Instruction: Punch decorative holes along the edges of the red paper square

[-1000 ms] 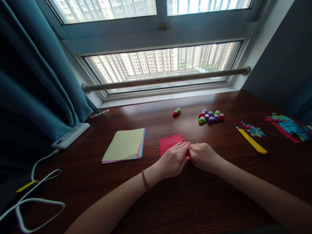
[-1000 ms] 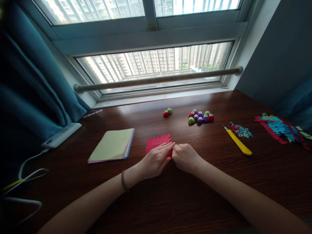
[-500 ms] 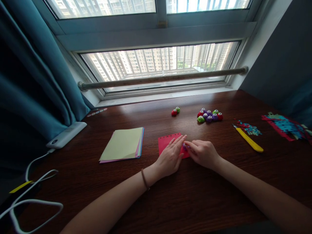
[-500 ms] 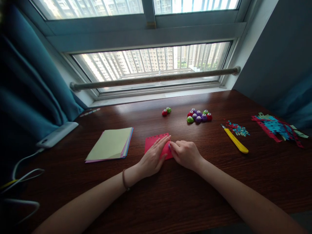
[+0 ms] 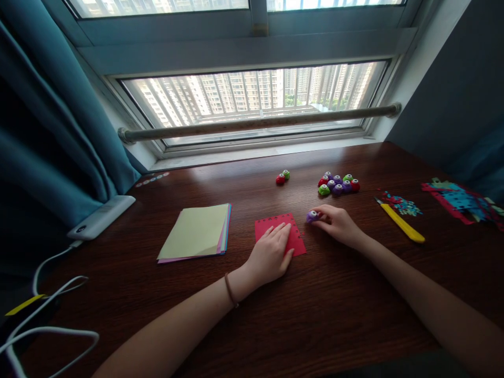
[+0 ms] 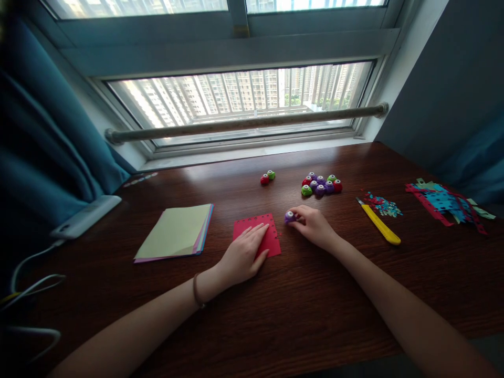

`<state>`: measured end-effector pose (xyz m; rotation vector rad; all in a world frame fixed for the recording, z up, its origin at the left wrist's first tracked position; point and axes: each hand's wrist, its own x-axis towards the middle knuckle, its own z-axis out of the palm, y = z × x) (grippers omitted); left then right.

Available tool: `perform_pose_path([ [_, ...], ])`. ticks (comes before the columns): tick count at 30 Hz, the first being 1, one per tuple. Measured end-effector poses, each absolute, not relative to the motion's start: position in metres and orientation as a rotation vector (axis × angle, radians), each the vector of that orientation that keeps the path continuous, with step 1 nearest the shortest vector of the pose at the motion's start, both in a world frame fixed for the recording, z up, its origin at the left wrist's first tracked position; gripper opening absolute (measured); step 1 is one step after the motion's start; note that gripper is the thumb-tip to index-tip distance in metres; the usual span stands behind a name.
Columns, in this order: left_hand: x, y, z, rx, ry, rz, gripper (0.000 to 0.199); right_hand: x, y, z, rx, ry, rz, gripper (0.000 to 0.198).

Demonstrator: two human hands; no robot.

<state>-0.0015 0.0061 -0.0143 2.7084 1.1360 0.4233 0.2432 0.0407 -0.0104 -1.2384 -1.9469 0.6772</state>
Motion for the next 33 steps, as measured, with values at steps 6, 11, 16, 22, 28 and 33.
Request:
perform_pose_path([
  [6,-0.001,0.005,-0.013,2.697,1.154,0.405,0.057,0.268,0.061,-0.017,-1.248,-1.356,1.148,0.043],
  [11,-0.001,0.005,-0.012,2.700,1.146,0.410,0.067,0.273,0.066,-0.021,-1.216,-1.235,1.194,0.050],
  [16,-0.002,0.005,-0.013,2.717,1.151,0.412,0.067,0.279,0.072,-0.026,-1.268,-1.227,1.097,0.054],
  [22,-0.001,0.005,-0.014,2.717,1.162,0.419,0.067,0.296,0.079,-0.038,-1.492,-1.315,0.652,0.047],
  [28,0.000,0.005,-0.015,2.706,1.154,0.439,0.066,0.303,0.080,-0.042,-1.600,-1.517,0.249,0.026],
  [33,-0.001,0.005,-0.015,2.704,1.143,0.452,0.065,0.289,0.070,-0.032,-1.572,-1.587,0.058,0.034],
])
